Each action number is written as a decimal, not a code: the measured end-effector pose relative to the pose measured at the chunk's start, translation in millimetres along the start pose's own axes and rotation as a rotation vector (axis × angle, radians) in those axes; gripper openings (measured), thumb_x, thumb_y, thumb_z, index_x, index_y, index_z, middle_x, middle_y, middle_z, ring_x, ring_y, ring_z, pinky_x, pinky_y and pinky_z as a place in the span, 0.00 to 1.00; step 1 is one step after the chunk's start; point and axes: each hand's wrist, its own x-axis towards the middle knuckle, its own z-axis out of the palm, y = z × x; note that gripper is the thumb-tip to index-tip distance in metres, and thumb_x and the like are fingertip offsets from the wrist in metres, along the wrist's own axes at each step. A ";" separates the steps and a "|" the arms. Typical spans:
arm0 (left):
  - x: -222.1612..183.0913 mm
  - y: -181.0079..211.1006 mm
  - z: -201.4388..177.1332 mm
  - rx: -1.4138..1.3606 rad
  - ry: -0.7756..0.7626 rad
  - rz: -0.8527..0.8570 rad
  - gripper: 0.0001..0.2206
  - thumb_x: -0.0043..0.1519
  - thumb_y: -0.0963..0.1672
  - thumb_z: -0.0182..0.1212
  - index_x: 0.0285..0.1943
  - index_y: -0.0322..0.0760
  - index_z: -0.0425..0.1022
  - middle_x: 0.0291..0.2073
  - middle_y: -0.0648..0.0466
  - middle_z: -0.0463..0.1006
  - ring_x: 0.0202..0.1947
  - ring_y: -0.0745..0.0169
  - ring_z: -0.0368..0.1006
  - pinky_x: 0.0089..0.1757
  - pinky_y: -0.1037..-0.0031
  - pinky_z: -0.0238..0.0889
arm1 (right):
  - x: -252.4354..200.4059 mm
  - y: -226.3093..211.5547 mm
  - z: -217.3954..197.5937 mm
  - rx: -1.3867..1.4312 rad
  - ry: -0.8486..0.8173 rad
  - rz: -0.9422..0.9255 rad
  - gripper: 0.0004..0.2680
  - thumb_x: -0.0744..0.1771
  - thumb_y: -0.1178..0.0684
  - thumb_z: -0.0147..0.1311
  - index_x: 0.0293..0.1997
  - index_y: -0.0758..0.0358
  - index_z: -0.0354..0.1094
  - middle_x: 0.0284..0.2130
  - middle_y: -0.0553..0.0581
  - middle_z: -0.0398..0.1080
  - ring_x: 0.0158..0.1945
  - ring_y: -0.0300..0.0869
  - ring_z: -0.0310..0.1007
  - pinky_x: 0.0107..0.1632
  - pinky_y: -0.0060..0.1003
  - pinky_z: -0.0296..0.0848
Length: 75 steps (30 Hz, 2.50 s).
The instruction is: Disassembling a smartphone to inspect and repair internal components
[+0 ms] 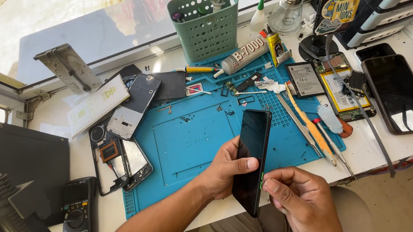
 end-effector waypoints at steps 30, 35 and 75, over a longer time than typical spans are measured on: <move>-2.9 5.8 7.8 0.089 0.023 -0.010 0.27 0.52 0.45 0.78 0.58 0.34 0.70 0.42 0.51 0.81 0.40 0.60 0.77 0.43 0.70 0.74 | -1.6 -7.4 2.8 -0.193 0.068 -0.060 0.07 0.63 0.60 0.65 0.37 0.77 0.79 0.17 0.60 0.68 0.19 0.41 0.62 0.24 0.33 0.61; -3.1 4.3 7.2 0.098 0.032 -0.003 0.24 0.52 0.45 0.77 0.54 0.35 0.70 0.39 0.53 0.80 0.38 0.63 0.76 0.40 0.72 0.72 | -3.6 -11.5 5.5 -0.237 0.093 -0.058 0.07 0.62 0.59 0.66 0.36 0.76 0.81 0.17 0.58 0.69 0.19 0.41 0.62 0.23 0.33 0.61; -1.0 2.8 12.0 0.199 0.176 -0.019 0.22 0.48 0.44 0.77 0.49 0.31 0.73 0.32 0.48 0.78 0.31 0.58 0.73 0.34 0.67 0.69 | 3.3 -12.0 20.9 -0.048 0.069 -0.007 0.11 0.62 0.55 0.66 0.40 0.73 0.74 0.23 0.57 0.68 0.24 0.40 0.64 0.27 0.38 0.65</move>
